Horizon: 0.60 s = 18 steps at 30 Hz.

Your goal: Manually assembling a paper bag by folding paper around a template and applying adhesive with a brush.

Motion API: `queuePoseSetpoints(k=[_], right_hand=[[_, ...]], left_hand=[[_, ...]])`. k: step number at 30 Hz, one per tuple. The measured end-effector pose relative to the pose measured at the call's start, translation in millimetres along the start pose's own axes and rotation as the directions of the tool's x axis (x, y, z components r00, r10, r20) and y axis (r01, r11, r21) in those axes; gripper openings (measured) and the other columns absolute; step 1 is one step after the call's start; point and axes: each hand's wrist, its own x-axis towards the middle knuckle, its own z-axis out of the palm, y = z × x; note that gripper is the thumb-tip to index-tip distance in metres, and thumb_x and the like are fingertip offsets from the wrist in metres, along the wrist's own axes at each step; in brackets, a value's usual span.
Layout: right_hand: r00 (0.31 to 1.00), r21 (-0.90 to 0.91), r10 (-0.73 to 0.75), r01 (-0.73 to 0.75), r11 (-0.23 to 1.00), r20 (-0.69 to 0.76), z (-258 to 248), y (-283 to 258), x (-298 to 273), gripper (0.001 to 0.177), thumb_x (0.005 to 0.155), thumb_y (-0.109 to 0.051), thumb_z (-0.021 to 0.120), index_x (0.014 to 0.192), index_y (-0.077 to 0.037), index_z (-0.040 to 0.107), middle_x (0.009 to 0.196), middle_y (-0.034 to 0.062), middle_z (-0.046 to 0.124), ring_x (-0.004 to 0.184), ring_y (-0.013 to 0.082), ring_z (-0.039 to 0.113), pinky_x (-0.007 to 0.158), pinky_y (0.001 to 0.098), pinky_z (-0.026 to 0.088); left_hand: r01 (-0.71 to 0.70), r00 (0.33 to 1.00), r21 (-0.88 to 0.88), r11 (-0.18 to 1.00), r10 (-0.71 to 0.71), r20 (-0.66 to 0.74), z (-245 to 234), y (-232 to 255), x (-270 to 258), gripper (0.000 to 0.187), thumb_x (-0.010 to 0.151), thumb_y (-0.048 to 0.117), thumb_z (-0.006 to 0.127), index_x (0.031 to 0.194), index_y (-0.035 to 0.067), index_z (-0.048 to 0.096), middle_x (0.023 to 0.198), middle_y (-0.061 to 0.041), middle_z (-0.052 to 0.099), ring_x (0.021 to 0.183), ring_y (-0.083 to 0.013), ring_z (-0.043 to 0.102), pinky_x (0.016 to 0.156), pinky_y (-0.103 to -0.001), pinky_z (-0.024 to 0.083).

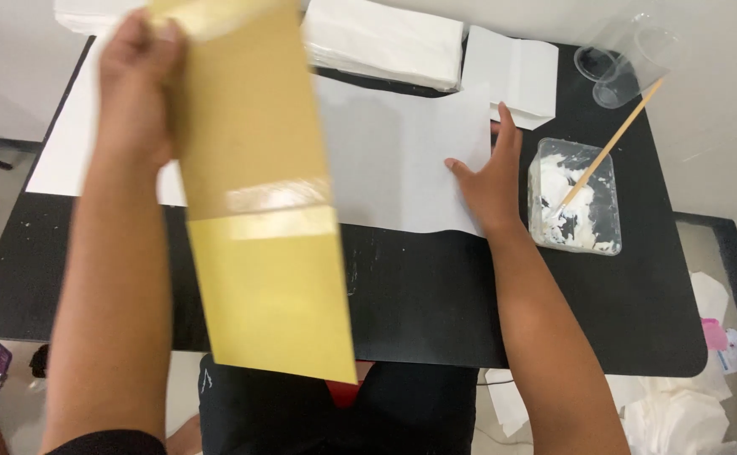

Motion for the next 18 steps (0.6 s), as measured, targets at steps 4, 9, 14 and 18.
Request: queuePoseSetpoints(k=[4, 9, 14, 18], right_hand=[[0.975, -0.274, -0.220, 0.214, 0.937, 0.010, 10, 28, 8, 0.090, 0.089, -0.014, 0.084, 0.162, -0.012, 0.031, 0.161, 0.0143, 0.020, 0.146, 0.0379, 0.024, 0.119, 0.0530, 0.033], [0.917, -0.250, -0.376, 0.397, 0.883, 0.130, 17, 62, 19, 0.041, 0.105, -0.018, 0.053, 0.143, -0.006, 0.060, 0.152, 0.0173, 0.050, 0.141, 0.0390, 0.040, 0.116, 0.0544, 0.034], [0.930, -0.302, -0.287, 0.348, 0.887, 0.230, 12, 44, 17, 0.051, 0.107, -0.035, 0.048, 0.150, -0.008, 0.052, 0.160, 0.0139, 0.043, 0.149, 0.0358, 0.033, 0.118, 0.0562, 0.025], [0.883, -0.364, -0.206, 0.373, 0.853, 0.421, 14, 52, 21, 0.062, 0.105, -0.042, 0.045, 0.158, -0.009, 0.039, 0.166, 0.0140, 0.033, 0.154, 0.0354, 0.023, 0.121, 0.0553, 0.018]], left_hand=[[-0.080, 0.994, 0.226, 0.971, 0.059, 0.097, 53, -5, -8, 0.014, 0.102, 0.029, 0.065, 0.112, 0.019, 0.065, 0.107, 0.006, 0.070, 0.096, -0.0048, 0.063, 0.087, -0.023, 0.055], [-0.075, 0.977, 0.306, 0.949, 0.009, 0.213, 96, -15, -11, 0.023, 0.101, 0.029, 0.060, 0.118, 0.014, 0.065, 0.107, 0.002, 0.072, 0.094, -0.0082, 0.067, 0.082, -0.026, 0.056], [0.033, 0.981, 0.350, 0.936, -0.096, 0.166, 112, -27, -4, 0.018, 0.100, 0.025, 0.057, 0.113, 0.016, 0.067, 0.108, 0.004, 0.071, 0.094, -0.0089, 0.067, 0.082, -0.027, 0.056], [0.114, 0.975, 0.309, 0.944, -0.166, 0.148, 118, -32, -3, 0.024, 0.099, 0.027, 0.057, 0.117, 0.015, 0.067, 0.109, 0.004, 0.072, 0.095, -0.0092, 0.070, 0.084, -0.027, 0.059]])
